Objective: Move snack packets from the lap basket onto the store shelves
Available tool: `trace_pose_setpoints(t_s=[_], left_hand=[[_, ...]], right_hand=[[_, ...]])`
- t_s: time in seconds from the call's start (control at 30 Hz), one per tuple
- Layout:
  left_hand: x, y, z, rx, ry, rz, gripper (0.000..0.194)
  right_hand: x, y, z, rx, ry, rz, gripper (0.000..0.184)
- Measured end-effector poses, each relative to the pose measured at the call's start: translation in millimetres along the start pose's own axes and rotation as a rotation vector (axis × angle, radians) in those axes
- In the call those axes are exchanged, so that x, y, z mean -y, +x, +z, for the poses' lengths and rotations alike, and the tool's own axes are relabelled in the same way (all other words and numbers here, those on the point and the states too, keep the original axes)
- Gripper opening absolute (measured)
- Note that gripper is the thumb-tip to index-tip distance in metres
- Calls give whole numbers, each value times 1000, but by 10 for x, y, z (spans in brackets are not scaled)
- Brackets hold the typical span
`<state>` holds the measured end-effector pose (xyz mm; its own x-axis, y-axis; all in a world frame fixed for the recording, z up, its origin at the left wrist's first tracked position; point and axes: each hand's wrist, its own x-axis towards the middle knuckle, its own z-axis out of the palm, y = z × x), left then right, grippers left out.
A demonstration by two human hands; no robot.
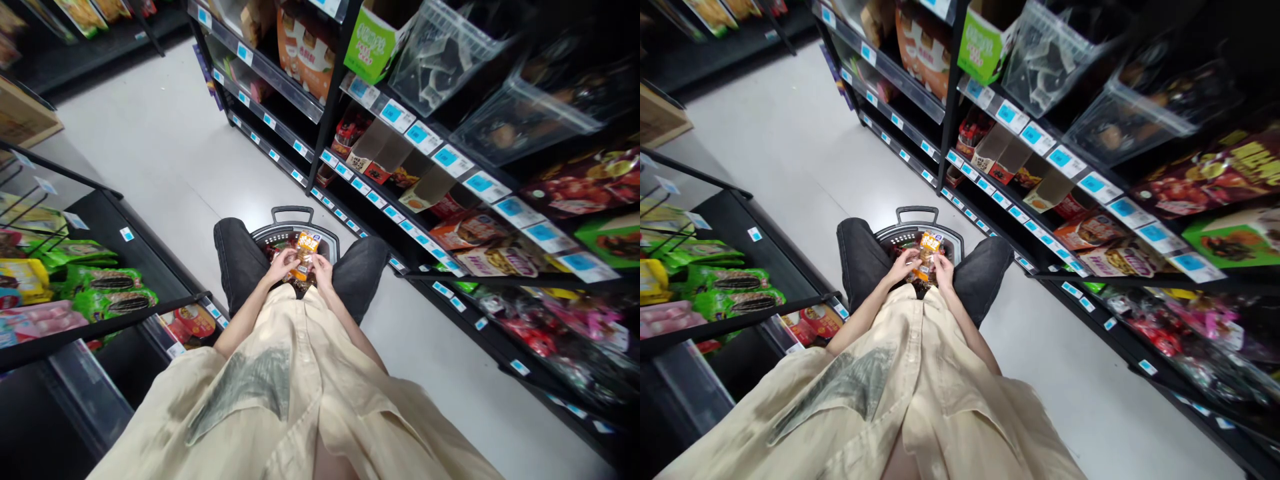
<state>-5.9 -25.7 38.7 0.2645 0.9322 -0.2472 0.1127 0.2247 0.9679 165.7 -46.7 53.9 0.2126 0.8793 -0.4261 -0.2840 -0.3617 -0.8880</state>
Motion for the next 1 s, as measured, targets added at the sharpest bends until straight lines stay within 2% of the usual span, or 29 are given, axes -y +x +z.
trace_pose_setpoints(t_s=[0.13, 0.23, 0.3, 0.37, 0.53, 0.7, 0.8, 1.0], left_hand=[[-47, -23, -16, 117, -145, -23, 62], [-58, -36, -17, 175, -277, -77, 65], [-36, -31, -8, 173, -319, -136, 61], [-5, -18, 7, 147, -347, -185, 58], [8, -1, 26, 64, -389, -221, 69], [-56, -7, 37, 58, -422, -261, 74], [-84, -10, 48, 41, -432, -278, 76], [-63, 10, 4, -61, -286, -202, 61]], right_hand=[[89, -54, 39, 156, 47, 43, 50], [111, -88, 56, 207, 22, 12, 46], [90, -93, 54, 214, -1, -9, 46], [49, -77, 40, 174, -14, -19, 45], [-41, 2, -12, -50, -21, -26, 45], [-69, 23, -3, 31, -73, -5, 48], [-78, 20, 3, 19, -84, -23, 48], [-60, 21, -25, -30, -69, -44, 48]])
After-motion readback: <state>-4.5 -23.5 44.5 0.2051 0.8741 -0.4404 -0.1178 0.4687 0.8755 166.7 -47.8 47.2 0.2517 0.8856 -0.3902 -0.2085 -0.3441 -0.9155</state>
